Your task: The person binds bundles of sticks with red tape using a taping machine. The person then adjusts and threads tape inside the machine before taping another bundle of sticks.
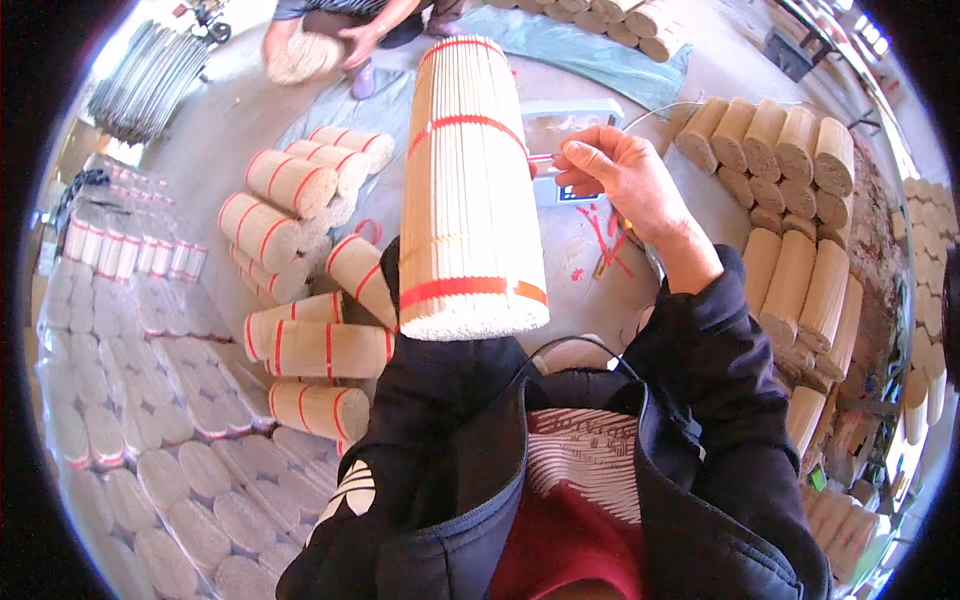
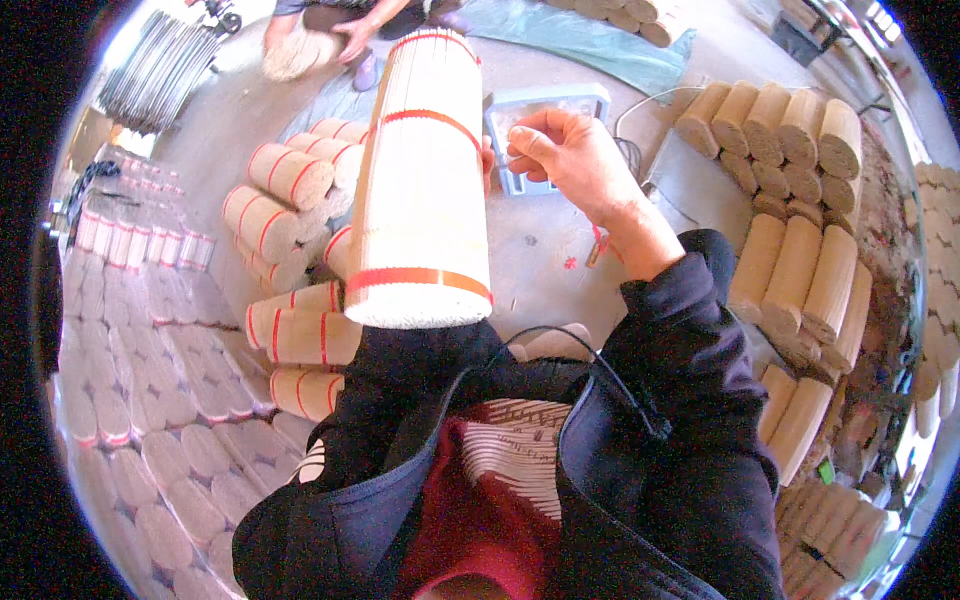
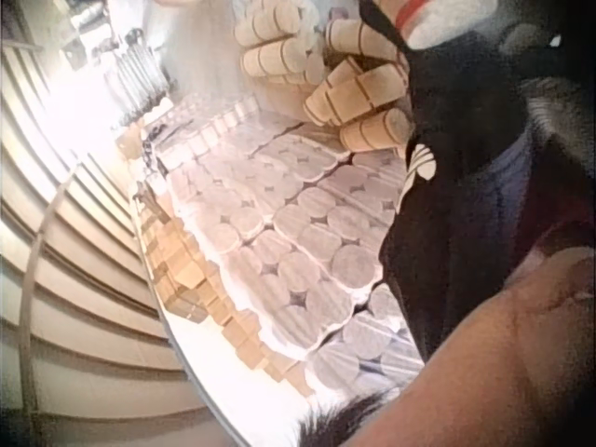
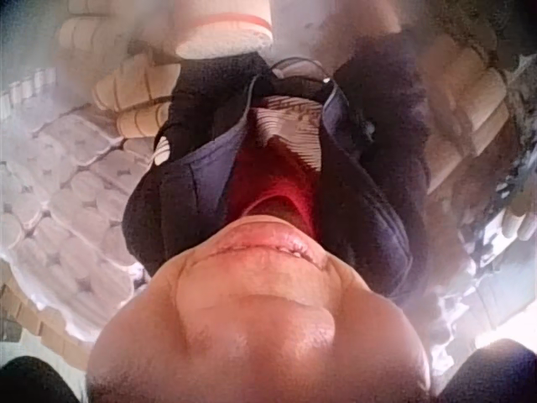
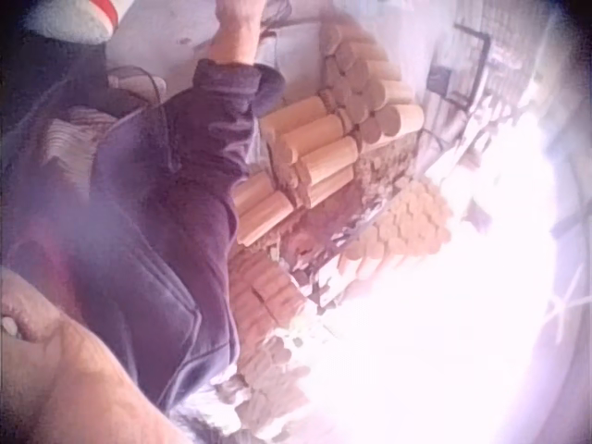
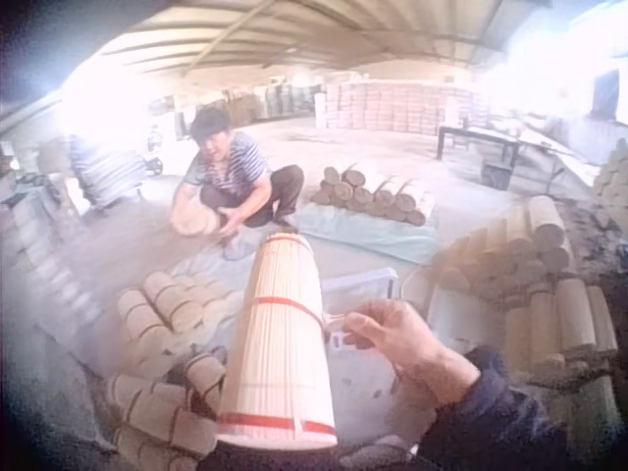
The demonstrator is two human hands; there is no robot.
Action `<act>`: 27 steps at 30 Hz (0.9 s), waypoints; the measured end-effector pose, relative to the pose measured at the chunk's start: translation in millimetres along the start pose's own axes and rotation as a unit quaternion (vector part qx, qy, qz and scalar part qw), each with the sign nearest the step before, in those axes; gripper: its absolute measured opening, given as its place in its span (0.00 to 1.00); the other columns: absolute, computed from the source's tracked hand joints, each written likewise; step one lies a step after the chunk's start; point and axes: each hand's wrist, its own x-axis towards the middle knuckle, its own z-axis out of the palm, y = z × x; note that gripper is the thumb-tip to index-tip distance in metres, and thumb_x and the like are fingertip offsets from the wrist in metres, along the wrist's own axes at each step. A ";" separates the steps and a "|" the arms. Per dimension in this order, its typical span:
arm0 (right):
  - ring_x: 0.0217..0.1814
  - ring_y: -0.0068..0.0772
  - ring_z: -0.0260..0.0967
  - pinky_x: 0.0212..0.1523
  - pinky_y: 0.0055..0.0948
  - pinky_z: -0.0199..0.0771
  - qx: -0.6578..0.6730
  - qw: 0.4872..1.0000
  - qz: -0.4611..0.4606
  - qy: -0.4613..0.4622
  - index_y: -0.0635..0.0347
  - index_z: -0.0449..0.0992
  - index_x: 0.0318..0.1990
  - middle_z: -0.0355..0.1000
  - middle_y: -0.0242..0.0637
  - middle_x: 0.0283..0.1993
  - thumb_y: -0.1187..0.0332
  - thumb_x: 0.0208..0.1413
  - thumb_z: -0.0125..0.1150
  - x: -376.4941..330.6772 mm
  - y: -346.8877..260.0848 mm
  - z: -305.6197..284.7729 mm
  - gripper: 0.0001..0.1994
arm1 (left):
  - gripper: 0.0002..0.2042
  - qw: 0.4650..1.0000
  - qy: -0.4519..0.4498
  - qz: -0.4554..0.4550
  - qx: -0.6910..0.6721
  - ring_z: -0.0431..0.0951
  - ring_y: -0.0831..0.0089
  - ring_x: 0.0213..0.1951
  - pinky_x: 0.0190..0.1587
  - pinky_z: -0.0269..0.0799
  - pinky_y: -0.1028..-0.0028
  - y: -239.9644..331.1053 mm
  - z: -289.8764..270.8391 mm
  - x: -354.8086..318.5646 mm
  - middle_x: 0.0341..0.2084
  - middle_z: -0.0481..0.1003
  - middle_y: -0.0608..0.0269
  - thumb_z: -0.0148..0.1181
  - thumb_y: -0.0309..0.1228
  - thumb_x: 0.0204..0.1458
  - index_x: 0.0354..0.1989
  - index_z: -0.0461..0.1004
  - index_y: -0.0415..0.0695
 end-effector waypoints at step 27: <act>0.30 0.42 0.73 0.33 0.34 0.74 -0.403 0.824 -0.386 0.099 0.57 0.75 0.30 0.73 0.41 0.30 0.65 0.51 0.54 12.4 -7.1 88.9 0.07 | 0.31 0.989 0.029 0.113 0.093 0.73 0.66 0.45 0.44 0.74 0.67 -11.0 -2.3 -64.3 0.45 0.70 0.52 0.51 0.53 0.51 0.53 0.62 0.38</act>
